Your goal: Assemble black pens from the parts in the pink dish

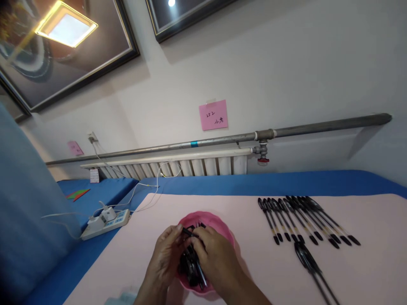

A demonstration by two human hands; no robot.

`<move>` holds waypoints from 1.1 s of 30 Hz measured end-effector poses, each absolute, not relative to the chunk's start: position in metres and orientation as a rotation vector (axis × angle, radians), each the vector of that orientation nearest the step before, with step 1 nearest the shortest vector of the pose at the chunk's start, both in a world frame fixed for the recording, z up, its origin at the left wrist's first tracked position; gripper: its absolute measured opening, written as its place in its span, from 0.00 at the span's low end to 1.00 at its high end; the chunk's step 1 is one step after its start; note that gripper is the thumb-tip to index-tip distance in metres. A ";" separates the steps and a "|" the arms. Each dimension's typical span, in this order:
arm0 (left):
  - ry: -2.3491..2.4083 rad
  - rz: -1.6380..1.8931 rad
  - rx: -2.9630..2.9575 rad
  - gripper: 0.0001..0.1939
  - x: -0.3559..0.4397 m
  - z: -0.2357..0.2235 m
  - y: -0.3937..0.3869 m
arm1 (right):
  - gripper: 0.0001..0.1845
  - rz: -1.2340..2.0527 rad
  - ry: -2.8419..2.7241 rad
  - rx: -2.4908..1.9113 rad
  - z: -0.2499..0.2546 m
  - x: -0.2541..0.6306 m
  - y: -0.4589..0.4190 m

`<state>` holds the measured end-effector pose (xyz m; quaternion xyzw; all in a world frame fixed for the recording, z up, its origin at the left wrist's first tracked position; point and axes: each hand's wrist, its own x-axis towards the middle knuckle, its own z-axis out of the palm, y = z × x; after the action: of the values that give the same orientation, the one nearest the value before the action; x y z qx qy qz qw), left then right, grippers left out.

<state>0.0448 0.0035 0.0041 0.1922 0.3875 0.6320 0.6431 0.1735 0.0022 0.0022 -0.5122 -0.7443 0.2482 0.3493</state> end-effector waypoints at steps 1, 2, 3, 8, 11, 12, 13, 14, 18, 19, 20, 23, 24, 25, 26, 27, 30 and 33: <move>0.871 1.433 0.444 0.12 0.044 0.005 0.004 | 0.12 0.657 -1.918 -1.326 0.003 0.173 0.002; 0.855 1.430 0.450 0.13 0.044 0.005 0.005 | 0.12 0.668 -1.907 -1.320 0.003 0.173 0.002; 0.840 1.431 0.453 0.13 0.044 0.006 0.005 | 0.12 0.677 -1.898 -1.312 0.004 0.173 0.003; 0.853 1.438 0.456 0.12 0.044 0.005 0.005 | 0.13 0.690 -1.886 -1.317 0.003 0.173 0.002; 0.862 1.441 0.484 0.12 0.044 0.004 0.005 | 0.12 0.741 -1.860 -1.318 0.002 0.173 0.002; 0.854 1.439 0.490 0.12 0.044 0.004 0.005 | 0.12 0.761 -1.845 -1.310 0.002 0.172 0.002; 0.845 1.435 0.489 0.13 0.044 0.004 0.005 | 0.12 0.776 -1.829 -1.300 0.002 0.172 0.002; 0.837 1.429 0.485 0.15 0.044 0.003 0.005 | 0.13 0.785 -1.817 -1.293 0.002 0.172 0.002; 0.843 1.428 0.480 0.13 0.044 0.003 0.004 | 0.13 0.796 -1.823 -1.294 0.004 0.172 0.001; 0.842 1.430 0.492 0.12 0.044 0.003 0.004 | 0.12 0.802 -1.823 -1.298 0.004 0.171 0.001; 0.838 1.430 0.505 0.12 0.044 0.003 0.004 | 0.12 0.811 -1.817 -1.299 0.005 0.171 0.001; 0.827 1.425 0.508 0.14 0.044 0.004 0.004 | 0.11 0.826 -1.791 -1.293 0.004 0.171 0.002; 0.828 1.424 0.497 0.15 0.044 0.004 0.004 | 0.11 0.825 -1.788 -1.287 0.004 0.171 0.002; 0.833 1.424 0.485 0.15 0.044 0.004 0.004 | 0.11 0.823 -1.788 -1.281 0.004 0.171 0.002; 0.841 1.423 0.477 0.15 0.044 0.003 0.004 | 0.11 0.822 -1.791 -1.278 0.004 0.171 0.002; 0.849 1.423 0.473 0.14 0.045 0.003 0.005 | 0.11 0.825 -1.788 -1.276 0.005 0.171 0.002; 0.856 1.425 0.499 0.14 0.044 0.002 0.006 | 0.10 0.913 -1.729 -1.260 0.008 0.170 0.001; 0.843 1.445 0.527 0.13 0.041 0.002 0.007 | 0.08 1.118 -1.591 -1.216 0.008 0.170 0.001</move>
<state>0.0410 0.0067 0.0024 0.2311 0.3696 0.6333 0.6394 0.1701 0.0009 0.0076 -0.4832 -0.6323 0.4442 0.4115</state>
